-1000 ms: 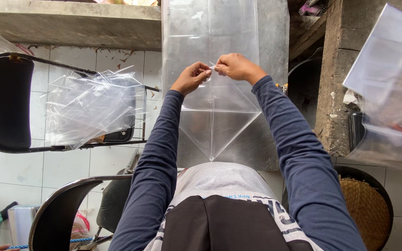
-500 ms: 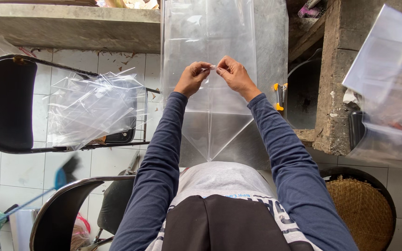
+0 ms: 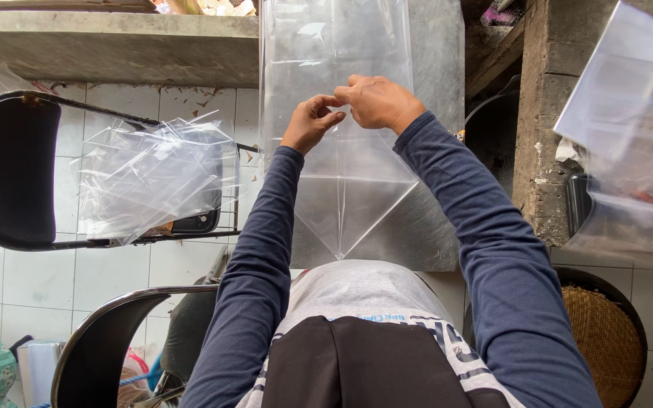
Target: The person repeatedly takes clear plastic sheets, folds them into pouch shapes, and secures the bottom corners with a stapler. The finished pouches are stacked on a nearby chair.
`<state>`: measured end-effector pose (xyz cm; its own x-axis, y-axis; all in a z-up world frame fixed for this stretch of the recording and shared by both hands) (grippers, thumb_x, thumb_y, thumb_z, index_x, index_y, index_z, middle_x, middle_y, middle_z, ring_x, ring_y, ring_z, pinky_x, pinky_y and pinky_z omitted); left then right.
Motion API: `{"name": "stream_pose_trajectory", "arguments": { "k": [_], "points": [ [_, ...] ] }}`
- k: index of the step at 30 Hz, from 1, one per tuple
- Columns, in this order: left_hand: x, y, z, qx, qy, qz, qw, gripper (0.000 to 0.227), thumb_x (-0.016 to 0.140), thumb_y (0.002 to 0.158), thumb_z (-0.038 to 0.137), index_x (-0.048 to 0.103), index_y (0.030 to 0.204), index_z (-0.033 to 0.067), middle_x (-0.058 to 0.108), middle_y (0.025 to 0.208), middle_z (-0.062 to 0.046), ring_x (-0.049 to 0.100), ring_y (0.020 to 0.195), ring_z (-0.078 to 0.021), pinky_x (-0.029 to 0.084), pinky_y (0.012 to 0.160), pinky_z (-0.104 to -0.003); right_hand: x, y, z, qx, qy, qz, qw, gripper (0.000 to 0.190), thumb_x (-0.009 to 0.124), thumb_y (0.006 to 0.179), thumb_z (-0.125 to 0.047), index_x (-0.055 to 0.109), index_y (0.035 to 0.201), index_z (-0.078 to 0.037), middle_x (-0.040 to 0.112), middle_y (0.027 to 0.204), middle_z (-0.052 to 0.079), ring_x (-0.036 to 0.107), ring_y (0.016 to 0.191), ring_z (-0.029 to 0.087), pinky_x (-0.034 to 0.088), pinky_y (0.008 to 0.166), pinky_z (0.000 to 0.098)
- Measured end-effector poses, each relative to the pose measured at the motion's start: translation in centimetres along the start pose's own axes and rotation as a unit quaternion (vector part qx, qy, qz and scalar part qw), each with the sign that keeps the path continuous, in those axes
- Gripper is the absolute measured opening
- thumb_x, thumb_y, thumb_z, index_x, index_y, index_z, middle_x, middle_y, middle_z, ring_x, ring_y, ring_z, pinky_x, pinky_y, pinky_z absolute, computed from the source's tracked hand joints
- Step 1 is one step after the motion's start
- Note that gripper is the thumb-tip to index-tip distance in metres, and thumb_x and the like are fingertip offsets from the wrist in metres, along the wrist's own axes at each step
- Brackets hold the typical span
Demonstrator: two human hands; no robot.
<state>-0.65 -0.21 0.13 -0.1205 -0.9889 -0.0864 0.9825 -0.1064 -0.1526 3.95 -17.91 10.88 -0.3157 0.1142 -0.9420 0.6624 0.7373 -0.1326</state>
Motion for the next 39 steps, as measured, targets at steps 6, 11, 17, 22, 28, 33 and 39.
{"name": "stream_pose_trajectory", "arguments": {
  "k": [6,11,17,22,28,33,39],
  "points": [
    [0.3,-0.5,1.1,-0.005,0.056,-0.005,0.998,0.016,0.071,0.099,0.021,0.071,0.104,0.0061,0.068,0.081,0.001,0.058,0.072,-0.0064,0.049,0.065,-0.022,-0.8,0.6,0.8,0.021,0.028,-0.030,0.999,0.005,0.060,0.098,-0.007,0.065,0.100,-0.007,0.071,0.097,0.009,0.068,0.090,0.029,0.056,0.075,0.0422],
    [0.2,-0.4,1.3,-0.006,0.075,-0.007,0.997,0.014,0.068,0.103,0.019,0.062,0.101,0.0057,0.066,0.087,-0.006,0.060,0.079,-0.0112,0.052,0.070,-0.025,0.1,0.2,1.3,0.008,0.057,0.055,0.997,0.003,0.063,0.098,-0.005,0.061,0.096,-0.004,0.071,0.093,0.011,0.068,0.085,0.030,0.055,0.072,0.0422],
    [-0.2,0.3,0.2,0.024,-0.086,-0.056,0.994,0.006,0.062,0.102,0.011,0.059,0.104,0.0050,0.074,0.097,-0.006,0.069,0.090,-0.0127,0.059,0.085,-0.029,0.3,-0.5,1.6,0.057,0.318,0.082,0.943,0.019,0.069,0.093,-0.011,0.056,0.107,-0.007,0.071,0.092,0.010,0.071,0.087,0.022,0.057,0.076,0.0345],
    [0.0,0.4,-0.8,0.045,-0.099,-0.048,0.993,0.007,0.063,0.103,0.011,0.059,0.103,0.0053,0.073,0.098,-0.007,0.071,0.095,-0.0127,0.061,0.088,-0.030,1.2,-1.2,1.2,0.103,0.422,0.077,0.897,0.029,0.074,0.091,-0.012,0.055,0.113,-0.011,0.073,0.094,0.008,0.071,0.090,0.017,0.057,0.078,0.0315],
    [0.1,0.4,-0.2,0.050,-0.157,-0.051,0.985,0.010,0.066,0.101,0.011,0.058,0.102,0.0051,0.073,0.095,-0.008,0.071,0.089,-0.0136,0.062,0.081,-0.031,3.0,-1.2,1.9,0.111,0.493,0.121,0.855,0.015,0.073,0.093,-0.005,0.062,0.103,-0.004,0.073,0.093,0.008,0.073,0.088,0.013,0.063,0.081,0.0265],
    [-0.4,-0.3,1.5,-0.011,-0.048,-0.029,0.998,0.020,0.068,0.099,0.019,0.060,0.113,0.0059,0.072,0.090,-0.006,0.071,0.081,-0.0123,0.060,0.071,-0.028,4.1,-1.0,1.9,0.111,0.531,0.156,0.826,0.019,0.074,0.092,-0.002,0.061,0.105,-0.004,0.070,0.094,0.006,0.071,0.088,0.011,0.063,0.080,0.0254],
    [-3.2,-2.4,1.4,-0.050,0.114,-0.115,0.986,0.030,0.073,0.097,0.029,0.071,0.115,0.0048,0.073,0.088,-0.004,0.067,0.079,-0.0124,0.057,0.071,-0.027,4.4,-2.3,2.4,0.151,0.514,0.102,0.838,0.024,0.068,0.096,-0.010,0.062,0.119,-0.007,0.069,0.092,0.004,0.067,0.083,0.011,0.057,0.075,0.0263]
  ]
}}
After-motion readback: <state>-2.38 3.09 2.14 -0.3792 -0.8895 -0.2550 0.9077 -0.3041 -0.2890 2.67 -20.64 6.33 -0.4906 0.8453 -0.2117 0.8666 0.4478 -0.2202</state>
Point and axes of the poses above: each hand's wrist, its own y-axis towards the middle knuckle, its own x-axis out of the palm, z = x × y, the point moved 1 cm from there along y, towards the middle knuckle
